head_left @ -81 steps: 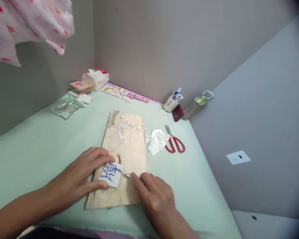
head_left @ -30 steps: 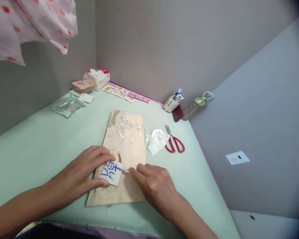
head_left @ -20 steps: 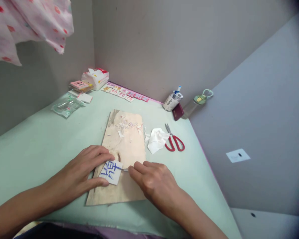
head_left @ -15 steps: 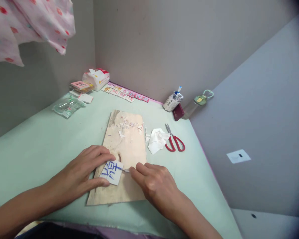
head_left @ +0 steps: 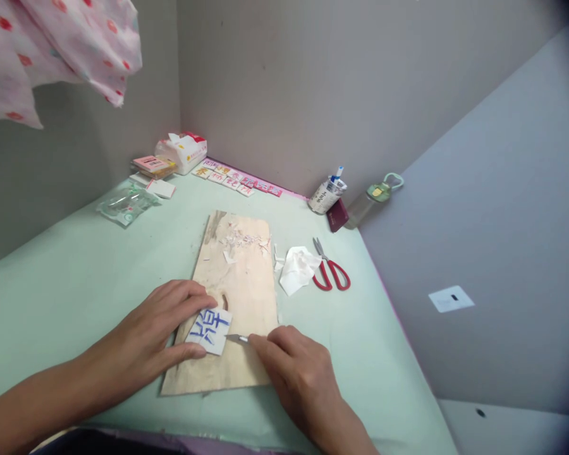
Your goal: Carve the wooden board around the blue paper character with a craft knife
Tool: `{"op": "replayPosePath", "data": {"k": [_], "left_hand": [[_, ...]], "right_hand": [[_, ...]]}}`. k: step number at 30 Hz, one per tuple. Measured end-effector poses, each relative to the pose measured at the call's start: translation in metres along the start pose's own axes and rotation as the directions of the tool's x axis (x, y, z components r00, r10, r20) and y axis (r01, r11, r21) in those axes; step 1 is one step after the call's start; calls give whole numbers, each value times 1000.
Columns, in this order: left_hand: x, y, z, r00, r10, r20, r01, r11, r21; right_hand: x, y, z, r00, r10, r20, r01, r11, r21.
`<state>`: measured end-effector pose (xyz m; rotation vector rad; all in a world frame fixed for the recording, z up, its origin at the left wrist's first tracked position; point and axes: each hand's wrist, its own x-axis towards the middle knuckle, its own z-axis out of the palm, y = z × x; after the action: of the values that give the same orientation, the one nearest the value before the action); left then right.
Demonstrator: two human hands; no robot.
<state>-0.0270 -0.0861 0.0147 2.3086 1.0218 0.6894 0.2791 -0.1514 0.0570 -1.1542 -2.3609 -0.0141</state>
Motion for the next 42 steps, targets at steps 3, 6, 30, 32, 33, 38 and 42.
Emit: {"op": "replayPosePath", "data": {"k": [3,6,30,32,33,38,42], "left_hand": [[0,3,1,1000,12,4,-12,1000,26],[1,6,4,999,21,-38,-20,999,29],[1,3,25,987,25,-159,-27,1000,-16],[1,3,26,986,23,-163,-26,1000,-15],[1,3,27,986,22,-164,-25,1000,-16],[0,7,27,985,3,-171,-7,1000,-25],[0,10,27,986,-1,-168,-3,1000,-23]], "right_hand": [[-2,-3,4,997,15,-70,-19,998,-53],[-4,-7,12,994,32,-106,-40,997,-69],[-8,-22,30,973,137,-186,-154,985,-77],[-8,-22,27,977,136,-167,-149,987,-67],[-8,-21,26,978,138,-157,-149,987,-59],[-9,-22,26,981,146,-130,-155,986,-62],[-9,-24,34,973,144,-179,-161,983,-85]]}}
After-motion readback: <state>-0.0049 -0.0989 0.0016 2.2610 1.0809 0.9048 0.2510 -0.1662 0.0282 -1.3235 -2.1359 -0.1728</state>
